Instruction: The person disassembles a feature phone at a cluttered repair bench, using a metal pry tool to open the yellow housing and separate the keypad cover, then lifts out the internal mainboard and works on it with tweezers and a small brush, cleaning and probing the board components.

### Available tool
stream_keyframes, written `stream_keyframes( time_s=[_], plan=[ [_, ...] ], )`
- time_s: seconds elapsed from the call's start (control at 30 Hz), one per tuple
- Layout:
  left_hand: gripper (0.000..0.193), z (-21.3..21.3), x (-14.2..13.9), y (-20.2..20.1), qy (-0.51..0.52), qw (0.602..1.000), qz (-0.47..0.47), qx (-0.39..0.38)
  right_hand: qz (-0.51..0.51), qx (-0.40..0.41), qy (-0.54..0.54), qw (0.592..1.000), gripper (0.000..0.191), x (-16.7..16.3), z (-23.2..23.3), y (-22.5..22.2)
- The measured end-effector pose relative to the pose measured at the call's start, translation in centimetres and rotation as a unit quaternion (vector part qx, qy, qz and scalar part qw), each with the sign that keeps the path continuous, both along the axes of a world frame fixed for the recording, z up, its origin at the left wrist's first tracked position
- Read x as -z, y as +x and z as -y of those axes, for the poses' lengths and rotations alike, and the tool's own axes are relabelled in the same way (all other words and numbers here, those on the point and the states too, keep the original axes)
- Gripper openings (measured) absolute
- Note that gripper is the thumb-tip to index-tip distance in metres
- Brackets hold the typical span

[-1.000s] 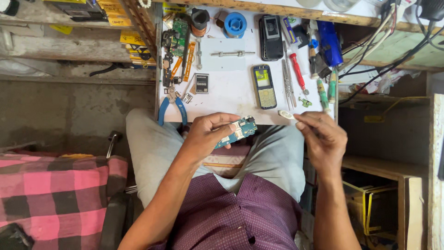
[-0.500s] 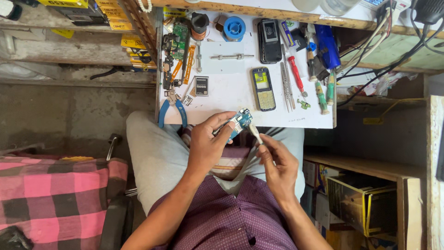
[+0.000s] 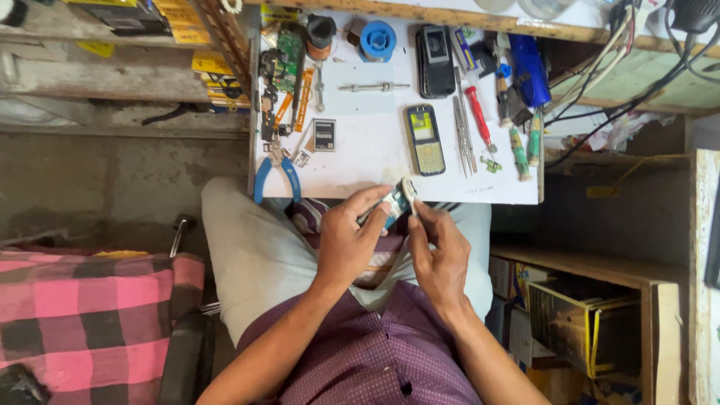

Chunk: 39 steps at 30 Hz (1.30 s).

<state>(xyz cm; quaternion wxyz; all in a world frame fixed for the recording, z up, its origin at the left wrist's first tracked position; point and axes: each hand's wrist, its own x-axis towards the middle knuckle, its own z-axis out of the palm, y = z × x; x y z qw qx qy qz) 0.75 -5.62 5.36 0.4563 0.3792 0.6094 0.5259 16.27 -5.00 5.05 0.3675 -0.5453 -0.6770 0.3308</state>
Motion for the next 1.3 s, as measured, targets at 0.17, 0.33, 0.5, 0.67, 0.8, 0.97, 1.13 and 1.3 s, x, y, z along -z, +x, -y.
stream_keyframes(
  time_s=[0.17,0.33,0.5,0.67,0.8,0.97,1.13,1.3],
  plan=[
    [0.028,-0.3,0.2,0.1,0.028,0.999,0.017,-0.024,0.024,0.011,-0.003,1.000,0.023,0.9,0.4,0.1],
    [0.027,0.0,0.5,0.5,0.019,0.998,0.053,-0.031,-0.006,0.013,0.018,1.000,0.020,1.6,0.1,0.2],
    [0.028,0.1,0.8,0.6,0.013,0.999,0.022,-0.029,-0.014,-0.002,0.003,1.000,0.022,1.6,0.4,0.0],
    [0.026,-0.2,1.0,0.2,0.083,0.996,-0.033,-0.024,0.011,-0.015,0.056,0.998,0.021,1.8,0.1,0.0],
    [0.026,0.1,0.9,0.4,0.028,0.999,0.019,-0.014,-0.005,-0.026,0.032,0.999,0.021,1.7,0.1,0.4],
    [0.026,0.1,1.0,0.4,0.027,1.000,0.016,-0.001,-0.011,-0.024,-0.022,0.999,0.022,1.1,-0.1,0.9],
    [0.026,-0.1,1.3,-0.4,0.012,1.000,0.015,0.023,0.057,-0.042,0.032,0.997,0.021,-0.1,-2.3,2.9],
    [0.028,-2.3,2.1,-3.2,-0.002,0.997,-0.012,0.075,-0.008,-0.065,-0.002,0.998,0.025,-0.6,-4.4,5.0]
  ],
)
